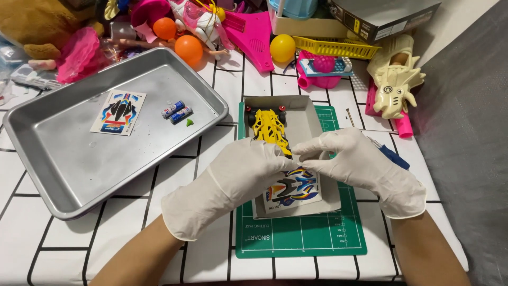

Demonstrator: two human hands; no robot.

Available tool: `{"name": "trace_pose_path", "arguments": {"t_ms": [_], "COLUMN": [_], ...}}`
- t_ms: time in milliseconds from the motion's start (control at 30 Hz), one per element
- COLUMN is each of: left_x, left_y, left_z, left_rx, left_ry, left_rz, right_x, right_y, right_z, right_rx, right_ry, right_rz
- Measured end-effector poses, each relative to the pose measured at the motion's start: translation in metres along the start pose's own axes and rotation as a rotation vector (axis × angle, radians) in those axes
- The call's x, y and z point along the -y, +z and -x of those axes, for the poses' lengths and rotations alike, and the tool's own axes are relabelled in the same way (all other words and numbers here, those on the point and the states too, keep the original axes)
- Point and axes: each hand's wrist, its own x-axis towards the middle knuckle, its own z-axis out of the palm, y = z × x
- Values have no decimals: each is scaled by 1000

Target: Assembling a toy car using a screwdriver and then placing it into its original packaging box.

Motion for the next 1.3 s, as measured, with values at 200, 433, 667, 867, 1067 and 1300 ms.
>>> {"name": "trace_pose_path", "arguments": {"t_ms": [200, 433, 667, 867, 1067, 1300], "left_x": [1, 20, 44, 58, 57, 55], "left_y": [4, 2, -11, -14, -10, -8], "left_z": [5, 4, 11, 12, 11, 10], "left_rx": [46, -163, -523, -603, -597, -596], "left_ry": [22, -35, -290, -243, -237, -349], "left_rz": [-69, -382, -12, 54, 131, 133], "right_x": [-1, -27, -96, -138, -161, -195], "right_y": [-21, -98, -143, -142, -138, -139], "right_z": [3, -18, -80, -97, -117, -124], "right_rx": [-278, -672, -502, -590, -552, -632], "right_ry": [-70, -323, -44, -171, -105, -69], "right_rz": [110, 516, 1019, 1096, 1201, 1244]}}
